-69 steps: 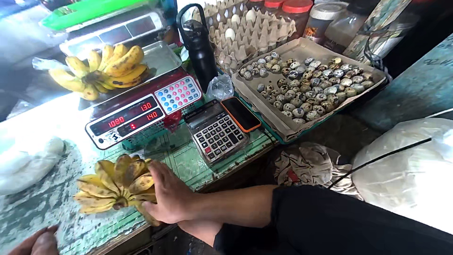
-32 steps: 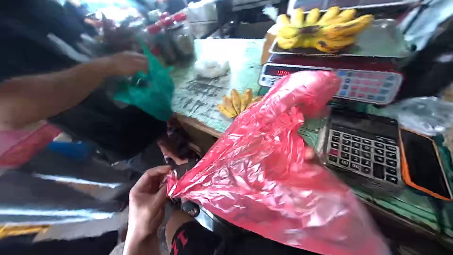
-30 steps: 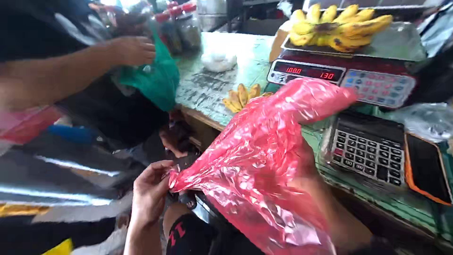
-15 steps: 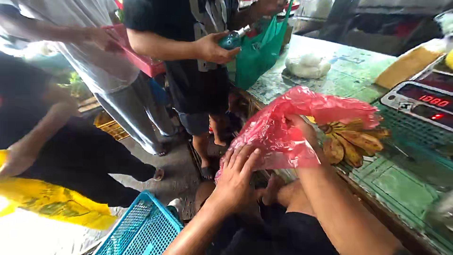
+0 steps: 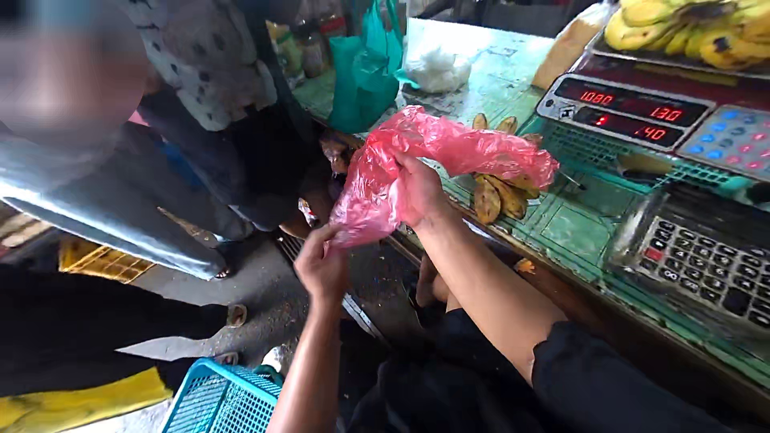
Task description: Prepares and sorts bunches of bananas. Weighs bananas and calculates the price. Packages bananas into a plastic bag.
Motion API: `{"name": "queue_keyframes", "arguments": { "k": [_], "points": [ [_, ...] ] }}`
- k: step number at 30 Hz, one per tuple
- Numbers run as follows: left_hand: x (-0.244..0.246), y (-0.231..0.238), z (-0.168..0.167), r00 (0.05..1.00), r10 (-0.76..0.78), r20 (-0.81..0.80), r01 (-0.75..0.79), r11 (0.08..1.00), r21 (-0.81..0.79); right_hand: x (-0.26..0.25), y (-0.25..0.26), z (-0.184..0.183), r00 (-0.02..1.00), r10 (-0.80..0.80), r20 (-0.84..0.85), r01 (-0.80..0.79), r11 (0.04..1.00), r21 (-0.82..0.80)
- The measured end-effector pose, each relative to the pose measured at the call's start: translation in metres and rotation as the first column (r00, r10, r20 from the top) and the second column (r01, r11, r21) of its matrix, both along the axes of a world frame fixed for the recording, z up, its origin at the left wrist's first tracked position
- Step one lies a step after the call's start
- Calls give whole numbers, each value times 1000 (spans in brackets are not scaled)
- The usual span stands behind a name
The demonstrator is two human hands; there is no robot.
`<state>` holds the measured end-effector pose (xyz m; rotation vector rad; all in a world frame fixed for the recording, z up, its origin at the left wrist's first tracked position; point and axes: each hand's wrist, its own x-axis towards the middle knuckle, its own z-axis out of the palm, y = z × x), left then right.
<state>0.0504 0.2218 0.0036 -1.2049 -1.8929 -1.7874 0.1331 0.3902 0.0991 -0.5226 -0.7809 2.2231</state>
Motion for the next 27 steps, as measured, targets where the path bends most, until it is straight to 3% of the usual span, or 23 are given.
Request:
{"name": "queue_keyframes", "arguments": {
  "k": [2, 4, 6, 8, 11, 13, 15, 16, 17, 18, 20, 21, 23, 25, 26, 27],
  "points": [
    [-11, -25, 33, 966, -132, 223, 142, 989, -27, -3, 19, -7, 989, -86, 118, 83, 996, 25],
    [-31, -42, 42, 894, -239, 380, 244, 969, 34, -10, 42, -21, 964, -96, 249, 69, 991, 113],
    [-44, -47, 37, 867, -106, 487, 100, 994, 39, -17, 49, -38, 947, -40, 319, -21, 982, 186],
    [-53, -53, 28, 815, 107, 570, -49, 992, -116, -14, 36, -58, 931, 56, 361, -174, 936, 305],
    [-51, -58, 14, 811, 124, 572, -71, 991, -115, -1, -2, -86, 895, 181, 408, -374, 804, 462],
    [-28, -43, 3, 863, 162, 478, -56, 972, -230, 8, -33, -91, 808, 387, 444, -576, 674, 462],
    [0, -24, -11, 888, 116, 445, 78, 916, -394, 6, -54, -94, 768, 471, 433, -638, 619, 458],
    [11, -19, -15, 865, 51, 498, 170, 906, -389, 4, -54, -94, 775, 468, 424, -630, 612, 477],
    [17, -20, -17, 789, -87, 609, 301, 917, -260, 5, -46, -92, 788, 469, 399, -616, 603, 507],
    [19, -26, -18, 645, -246, 724, 411, 910, -57, 12, -33, -91, 800, 466, 379, -599, 578, 554],
    [11, -45, -25, 331, -556, 762, 473, 797, 376, 36, -2, -85, 818, 343, 462, -573, 421, 703],
    [4, -56, -29, 247, -654, 715, 459, 729, 508, 50, 11, -78, 814, 202, 544, -580, 311, 753],
    [-7, -78, -26, 242, -787, 567, 546, 594, 591, 77, 34, -64, 747, -132, 651, -631, 165, 758],
    [-26, -93, -33, 259, -825, 501, 713, 514, 477, 95, 56, -56, 688, -366, 626, -602, 194, 775],
    [-36, -94, -38, 299, -780, 551, 751, 548, 369, 102, 64, -51, 682, -429, 592, -548, 236, 802],
    [-44, -91, -43, 436, -648, 624, 695, 684, 224, 106, 69, -45, 694, -443, 567, -494, 280, 823]
  ]
}}
